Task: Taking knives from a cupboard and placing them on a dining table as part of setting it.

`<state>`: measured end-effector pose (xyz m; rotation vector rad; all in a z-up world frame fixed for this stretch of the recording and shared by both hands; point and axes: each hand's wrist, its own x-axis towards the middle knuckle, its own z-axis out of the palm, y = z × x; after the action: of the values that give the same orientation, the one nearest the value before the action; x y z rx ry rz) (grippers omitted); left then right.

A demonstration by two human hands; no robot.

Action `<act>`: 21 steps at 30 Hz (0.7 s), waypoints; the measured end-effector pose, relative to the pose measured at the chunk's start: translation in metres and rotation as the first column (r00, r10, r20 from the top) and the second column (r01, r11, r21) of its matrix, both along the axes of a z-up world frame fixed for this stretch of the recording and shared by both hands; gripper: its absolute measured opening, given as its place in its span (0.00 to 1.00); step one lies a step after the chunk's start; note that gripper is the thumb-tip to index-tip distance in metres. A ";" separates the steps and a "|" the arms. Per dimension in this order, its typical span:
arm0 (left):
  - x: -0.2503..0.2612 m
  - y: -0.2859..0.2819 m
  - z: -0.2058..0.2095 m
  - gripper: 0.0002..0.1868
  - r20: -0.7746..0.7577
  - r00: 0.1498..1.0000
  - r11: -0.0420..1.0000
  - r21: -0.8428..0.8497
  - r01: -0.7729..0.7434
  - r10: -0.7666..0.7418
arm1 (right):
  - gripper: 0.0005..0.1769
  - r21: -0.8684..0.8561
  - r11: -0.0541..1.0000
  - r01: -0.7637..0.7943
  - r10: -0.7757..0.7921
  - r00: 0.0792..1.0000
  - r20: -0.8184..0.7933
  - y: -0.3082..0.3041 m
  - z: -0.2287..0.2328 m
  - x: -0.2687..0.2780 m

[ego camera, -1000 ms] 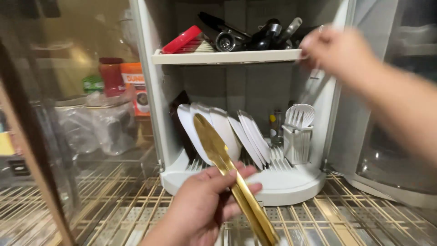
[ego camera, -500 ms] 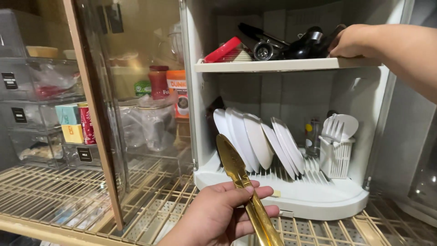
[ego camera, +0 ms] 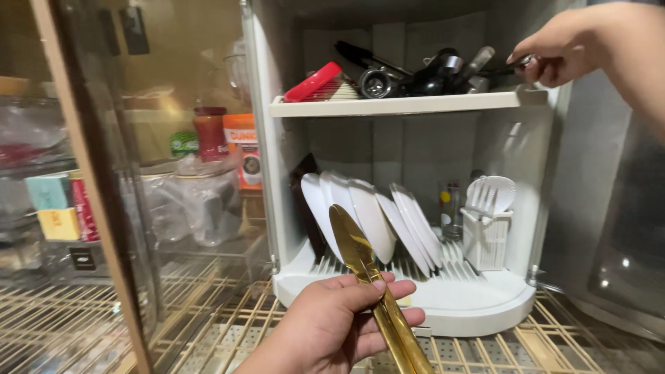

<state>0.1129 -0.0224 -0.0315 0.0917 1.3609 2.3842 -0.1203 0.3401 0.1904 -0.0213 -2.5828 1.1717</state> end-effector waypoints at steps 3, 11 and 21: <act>-0.008 0.005 0.001 0.17 -0.007 0.999 0.999 -0.004 0.034 -0.034 | 0.12 -0.229 0.973 -0.040 0.051 0.998 0.042 0.008 -0.003 0.015; -0.011 0.027 0.022 0.16 -0.006 0.999 0.999 0.012 0.032 -0.032 | 0.06 -0.487 0.837 -0.251 0.180 0.966 -0.188 0.010 -0.042 0.120; -0.007 0.048 0.044 0.16 -0.037 0.996 0.997 0.010 -0.082 0.082 | 0.32 -0.689 0.654 -0.313 0.391 0.919 -0.046 -0.058 -0.205 0.231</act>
<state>0.1061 0.0257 0.0122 0.0839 1.3974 2.4674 0.1106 0.2817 -0.0143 0.2809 -2.1131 2.2848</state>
